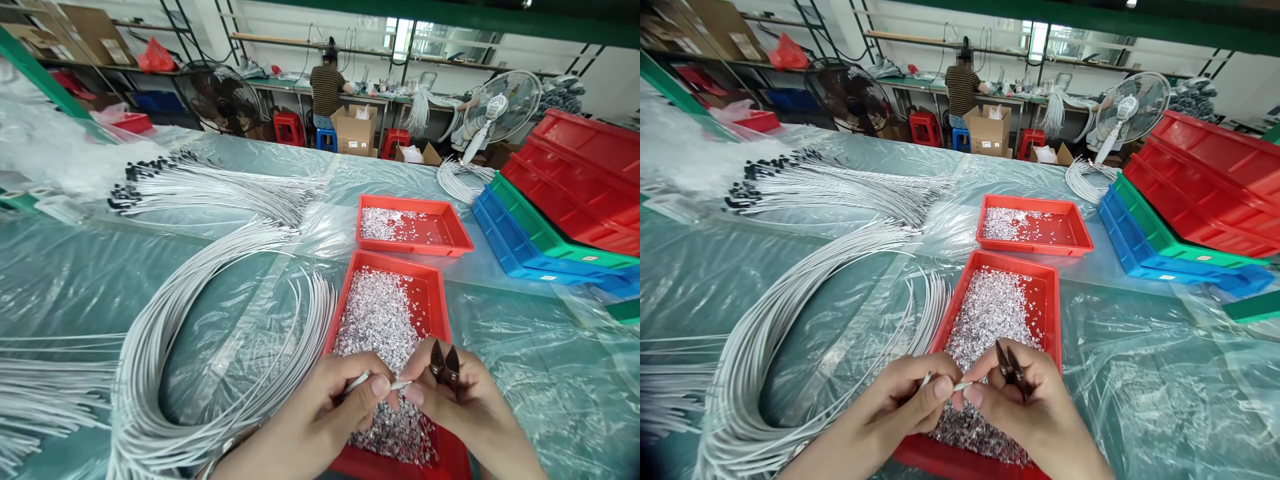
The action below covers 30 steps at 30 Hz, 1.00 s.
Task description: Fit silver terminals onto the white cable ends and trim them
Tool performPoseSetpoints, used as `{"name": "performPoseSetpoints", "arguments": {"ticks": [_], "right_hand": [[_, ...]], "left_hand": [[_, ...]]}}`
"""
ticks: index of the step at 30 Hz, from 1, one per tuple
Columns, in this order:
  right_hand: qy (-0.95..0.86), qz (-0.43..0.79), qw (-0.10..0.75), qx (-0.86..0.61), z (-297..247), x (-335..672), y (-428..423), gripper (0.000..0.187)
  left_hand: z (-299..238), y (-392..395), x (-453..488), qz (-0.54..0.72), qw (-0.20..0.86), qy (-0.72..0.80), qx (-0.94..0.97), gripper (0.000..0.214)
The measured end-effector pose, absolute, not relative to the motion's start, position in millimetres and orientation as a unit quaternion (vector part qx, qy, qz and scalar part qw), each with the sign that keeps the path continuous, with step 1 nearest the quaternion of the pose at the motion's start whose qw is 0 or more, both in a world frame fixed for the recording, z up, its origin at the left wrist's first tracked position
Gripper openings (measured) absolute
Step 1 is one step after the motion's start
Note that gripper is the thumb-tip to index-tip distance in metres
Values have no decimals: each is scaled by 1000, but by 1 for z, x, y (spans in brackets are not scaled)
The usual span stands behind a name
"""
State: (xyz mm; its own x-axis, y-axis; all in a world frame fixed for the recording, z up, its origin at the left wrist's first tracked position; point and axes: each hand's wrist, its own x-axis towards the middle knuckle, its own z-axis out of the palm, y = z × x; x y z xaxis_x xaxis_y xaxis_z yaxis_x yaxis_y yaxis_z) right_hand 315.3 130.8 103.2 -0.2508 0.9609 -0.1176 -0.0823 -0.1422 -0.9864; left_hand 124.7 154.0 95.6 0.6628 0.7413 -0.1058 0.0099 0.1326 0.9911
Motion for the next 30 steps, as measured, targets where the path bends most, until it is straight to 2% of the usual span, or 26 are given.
{"name": "performPoseSetpoints", "arguments": {"ticks": [6,12,17,23,30], "right_hand": [[-469,686,416,-370,98,321,138,7],[-405,747,393,-352,91,324,141,17],[-376,758,373,-381,91,322,143,24],[-354,778,390,-342,85,321,147,21],[-373,777,380,-335,79,320,149,26]], "left_hand": [[98,156,125,253,669,320,621,31],[101,158,126,244,648,317,648,33],[99,157,125,242,655,321,640,32],[97,159,126,243,664,319,631,32],[96,159,128,245,673,320,620,33]]}}
